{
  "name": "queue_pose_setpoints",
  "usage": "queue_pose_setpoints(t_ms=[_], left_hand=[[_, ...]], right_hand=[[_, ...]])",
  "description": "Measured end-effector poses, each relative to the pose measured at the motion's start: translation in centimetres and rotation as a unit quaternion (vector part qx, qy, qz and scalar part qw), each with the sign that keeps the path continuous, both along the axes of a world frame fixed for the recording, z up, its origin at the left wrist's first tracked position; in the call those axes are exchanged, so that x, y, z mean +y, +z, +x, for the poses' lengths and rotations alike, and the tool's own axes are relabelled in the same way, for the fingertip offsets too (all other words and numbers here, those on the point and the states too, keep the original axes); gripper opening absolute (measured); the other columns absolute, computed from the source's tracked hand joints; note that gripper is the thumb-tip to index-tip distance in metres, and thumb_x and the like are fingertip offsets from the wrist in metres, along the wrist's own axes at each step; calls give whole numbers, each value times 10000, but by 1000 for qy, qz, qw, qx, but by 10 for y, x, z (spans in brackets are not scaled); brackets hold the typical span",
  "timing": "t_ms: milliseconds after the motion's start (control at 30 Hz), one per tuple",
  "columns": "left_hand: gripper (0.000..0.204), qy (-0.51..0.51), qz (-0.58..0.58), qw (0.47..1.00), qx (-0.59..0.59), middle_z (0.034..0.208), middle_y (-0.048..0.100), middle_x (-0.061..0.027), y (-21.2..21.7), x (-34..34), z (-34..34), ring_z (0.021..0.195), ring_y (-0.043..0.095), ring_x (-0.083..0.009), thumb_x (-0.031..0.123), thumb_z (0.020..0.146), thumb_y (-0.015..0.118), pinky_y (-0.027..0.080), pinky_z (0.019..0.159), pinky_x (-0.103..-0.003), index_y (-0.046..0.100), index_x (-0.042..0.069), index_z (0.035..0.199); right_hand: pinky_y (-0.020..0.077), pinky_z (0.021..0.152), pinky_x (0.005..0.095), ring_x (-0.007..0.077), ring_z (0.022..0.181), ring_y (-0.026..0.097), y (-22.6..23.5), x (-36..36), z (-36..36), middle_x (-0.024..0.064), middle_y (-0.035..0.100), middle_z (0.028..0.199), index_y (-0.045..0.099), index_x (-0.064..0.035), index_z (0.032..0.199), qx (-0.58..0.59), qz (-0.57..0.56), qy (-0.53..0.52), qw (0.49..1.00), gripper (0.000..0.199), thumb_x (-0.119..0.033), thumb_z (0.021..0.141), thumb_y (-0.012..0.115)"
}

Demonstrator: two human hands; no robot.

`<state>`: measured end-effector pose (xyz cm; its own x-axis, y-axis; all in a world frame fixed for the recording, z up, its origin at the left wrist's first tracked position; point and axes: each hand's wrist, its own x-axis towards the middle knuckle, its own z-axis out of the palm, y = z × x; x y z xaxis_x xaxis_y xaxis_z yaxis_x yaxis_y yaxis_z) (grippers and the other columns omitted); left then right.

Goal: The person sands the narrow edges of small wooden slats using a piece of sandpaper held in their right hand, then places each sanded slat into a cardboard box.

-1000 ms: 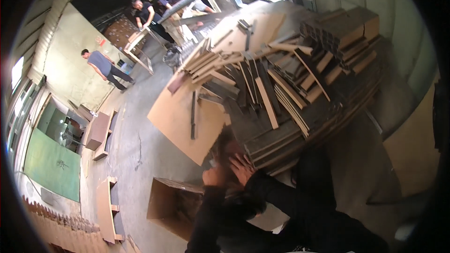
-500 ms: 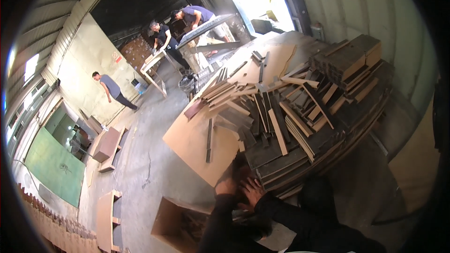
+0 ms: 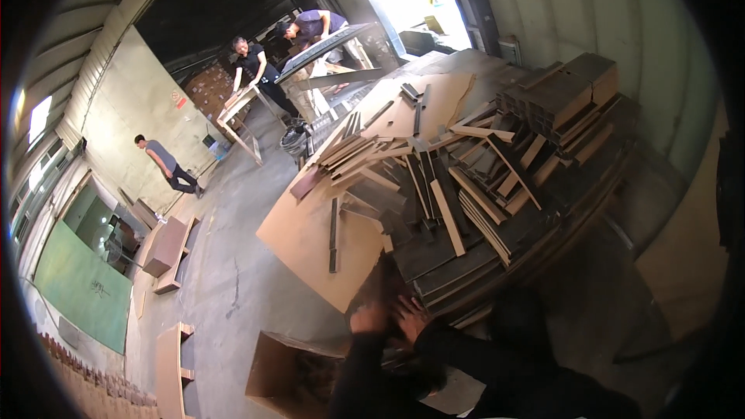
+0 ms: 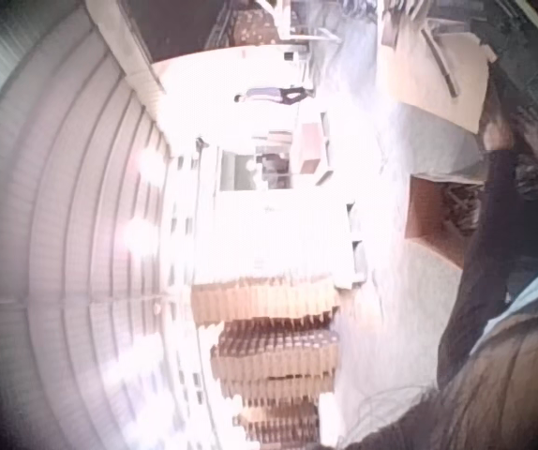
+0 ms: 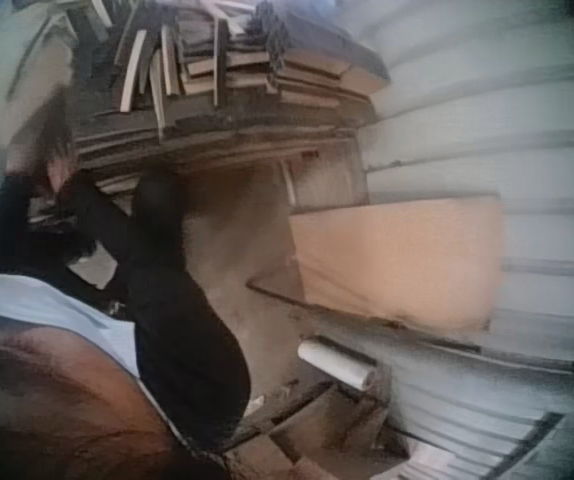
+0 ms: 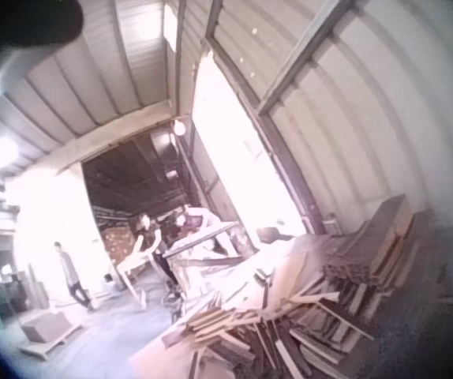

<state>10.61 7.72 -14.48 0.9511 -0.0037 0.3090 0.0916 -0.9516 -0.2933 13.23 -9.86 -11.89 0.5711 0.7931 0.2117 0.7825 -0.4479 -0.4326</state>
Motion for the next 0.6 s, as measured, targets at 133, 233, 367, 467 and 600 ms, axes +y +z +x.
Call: queue_pose_setpoints(t_ms=[133,233,367,467,600], left_hand=[[463,48,31,998,9,552,566,-65,59,-46,-57,424,513,-155,232,738,532,403,397,-323,480,108,1182],[514,18,125,989,-80,497,526,-45,39,-33,-20,381,486,-152,229,737,532,372,366,-309,433,59,1212],[495,13,-24,997,65,516,561,-88,12,-24,16,409,542,-218,236,740,512,408,400,-349,434,22,1180],[551,-2,-27,998,58,487,531,-98,53,-44,-50,388,521,-186,215,752,527,372,333,-328,374,45,1254],[612,1,-44,995,91,552,547,-92,59,-42,-23,424,524,-221,216,721,541,387,375,-345,346,12,1264]], right_hand=[[127,1047,427,294,1271,188,-31,12,4,88,273,1358,373,-75,1257,-77,0,-40,996,613,-443,781,487],[122,1048,429,298,1270,191,-50,30,2,95,298,1343,393,-73,1244,-336,-14,-202,920,611,-430,763,512],[120,1045,439,319,1263,191,-28,-7,10,124,309,1325,414,-49,1224,19,24,-32,999,643,-461,744,528],[122,1043,439,326,1257,201,-17,-6,3,135,313,1317,414,-36,1221,24,103,-13,994,672,-484,735,531],[125,1036,452,340,1252,207,-14,-4,5,150,307,1317,412,-29,1220,5,66,-14,998,709,-515,717,528]])
